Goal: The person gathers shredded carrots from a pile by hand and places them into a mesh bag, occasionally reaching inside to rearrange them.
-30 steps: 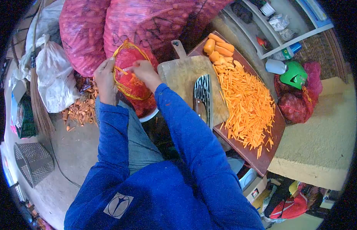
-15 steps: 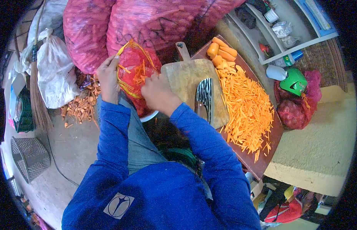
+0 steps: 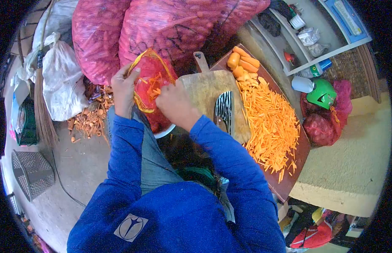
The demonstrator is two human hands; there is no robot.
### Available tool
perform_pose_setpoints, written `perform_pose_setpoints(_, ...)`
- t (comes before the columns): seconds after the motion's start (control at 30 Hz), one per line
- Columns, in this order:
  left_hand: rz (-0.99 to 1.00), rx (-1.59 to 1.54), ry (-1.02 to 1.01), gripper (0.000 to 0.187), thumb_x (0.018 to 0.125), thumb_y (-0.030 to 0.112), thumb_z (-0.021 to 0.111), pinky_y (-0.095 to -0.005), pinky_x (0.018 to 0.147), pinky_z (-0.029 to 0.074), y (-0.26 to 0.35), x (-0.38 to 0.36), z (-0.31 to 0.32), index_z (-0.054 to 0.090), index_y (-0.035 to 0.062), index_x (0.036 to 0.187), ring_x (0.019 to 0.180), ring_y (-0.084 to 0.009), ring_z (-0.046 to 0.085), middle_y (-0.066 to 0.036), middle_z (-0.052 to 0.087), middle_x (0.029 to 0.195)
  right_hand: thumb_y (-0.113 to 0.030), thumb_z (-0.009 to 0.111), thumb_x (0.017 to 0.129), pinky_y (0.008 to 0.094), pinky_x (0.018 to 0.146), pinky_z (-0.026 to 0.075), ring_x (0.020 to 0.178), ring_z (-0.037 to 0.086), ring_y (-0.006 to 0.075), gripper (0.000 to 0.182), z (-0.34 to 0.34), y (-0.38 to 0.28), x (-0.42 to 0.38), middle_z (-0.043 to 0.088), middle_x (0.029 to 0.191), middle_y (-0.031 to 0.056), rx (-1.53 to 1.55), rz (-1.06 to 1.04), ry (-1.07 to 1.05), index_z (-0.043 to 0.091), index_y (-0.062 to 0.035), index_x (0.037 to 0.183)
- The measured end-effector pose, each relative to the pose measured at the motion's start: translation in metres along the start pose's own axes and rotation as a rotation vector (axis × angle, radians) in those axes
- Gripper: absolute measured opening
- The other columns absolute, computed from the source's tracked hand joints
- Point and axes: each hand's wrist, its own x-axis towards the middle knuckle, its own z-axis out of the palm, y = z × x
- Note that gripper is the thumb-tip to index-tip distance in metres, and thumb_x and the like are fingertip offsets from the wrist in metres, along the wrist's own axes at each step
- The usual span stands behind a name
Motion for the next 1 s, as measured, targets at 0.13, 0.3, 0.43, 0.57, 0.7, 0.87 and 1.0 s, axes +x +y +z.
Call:
perform_pose_setpoints(0.13, 0.044, 0.025, -0.049, 0.03, 0.087, 0.003, 0.067, -0.0234, 0.075, 0.048, -0.012, 0.001, 0.003, 0.067, -0.0056, 0.115, 0.083, -0.011, 0.062, -0.006, 0.07, 0.1, -0.007, 0.059, 0.079, 0.0451, 0.076, 0.051, 0.087, 0.065, 0.0322, 0.016, -0.019, 0.014, 0.001, 0.064, 0.094, 0.0144, 0.248, 0.153, 0.021, 0.067, -0.0037, 0.092)
perform_pose_setpoints(0.3, 0.301, 0.383, -0.018, 0.022, 0.088, 0.006, 0.069, -0.025, 0.075, 0.046, 0.009, -0.012, 0.002, 0.073, 0.0033, 0.109, 0.084, -0.0104, 0.058, -0.004, 0.066, 0.093, -0.003, 0.055, 0.08, 0.048, 0.072, 0.054, 0.086, 0.066, 0.0383, 0.015, -0.02, 0.02, -0.001, 0.064, 0.09, 0.0199, 0.436, 0.083, 0.233, 0.063, -0.0006, 0.092)
perform_pose_setpoints(0.43, 0.396, 0.361, 0.117, 0.019, 0.091, 0.007, 0.067, -0.0238, 0.075, 0.044, 0.036, -0.02, 0.005, 0.072, 0.0007, 0.109, 0.082, -0.0094, 0.054, -0.001, 0.06, 0.087, 0.001, 0.054, 0.078, 0.0463, 0.075, 0.053, 0.089, 0.064, 0.0383, 0.019, -0.038, 0.025, -0.007, 0.063, 0.095, 0.019, 0.491, 0.11, 0.331, 0.062, -0.0008, 0.095)
perform_pose_setpoints(0.57, 0.475, 0.289, 0.177, 0.02, 0.093, 0.006, 0.065, -0.023, 0.072, 0.044, 0.041, -0.021, 0.006, 0.07, -0.0031, 0.11, 0.077, -0.0081, 0.053, 0.001, 0.06, 0.085, 0.002, 0.053, 0.076, 0.0441, 0.079, 0.051, 0.091, 0.061, 0.0363, 0.021, -0.054, 0.025, -0.02, 0.06, 0.093, 0.0169, 0.493, 0.046, 0.387, 0.062, -0.0016, 0.095)
perform_pose_setpoints(0.7, 0.236, 0.111, 0.123, 0.018, 0.093, 0.005, 0.066, -0.0224, 0.069, 0.044, 0.035, -0.018, 0.009, 0.07, -0.0039, 0.108, 0.072, -0.0074, 0.052, 0.003, 0.059, 0.081, 0.002, 0.054, 0.077, 0.0436, 0.082, 0.049, 0.089, 0.059, 0.0359, 0.019, -0.038, 0.022, -0.033, 0.058, 0.089, 0.0156, 0.486, 0.011, 0.388, 0.063, -0.0023, 0.093)
perform_pose_setpoints(0.87, 0.157, -0.123, 0.093, 0.02, 0.092, 0.004, 0.066, -0.019, 0.067, 0.047, 0.043, -0.025, 0.012, 0.068, -0.0056, 0.11, 0.074, -0.0069, 0.06, -0.003, 0.068, 0.091, 0.002, 0.054, 0.077, 0.0428, 0.087, 0.048, 0.091, 0.059, 0.0366, 0.015, -0.051, 0.034, -0.048, 0.059, 0.091, 0.0154, 0.573, 0.226, 0.63, 0.064, -0.0018, 0.088)
perform_pose_setpoints(1.0, 0.037, -0.327, 0.041, 0.018, 0.093, 0.002, 0.062, -0.0243, 0.074, 0.053, 0.041, -0.021, 0.009, 0.067, -0.0064, 0.109, 0.083, -0.0134, 0.066, -0.009, 0.07, 0.096, 0.003, 0.054, 0.077, 0.0436, 0.082, 0.049, 0.092, 0.06, 0.0383, 0.018, -0.057, 0.043, -0.054, 0.062, 0.092, 0.0167, 0.567, 0.153, 0.56, 0.063, -0.001, 0.091)
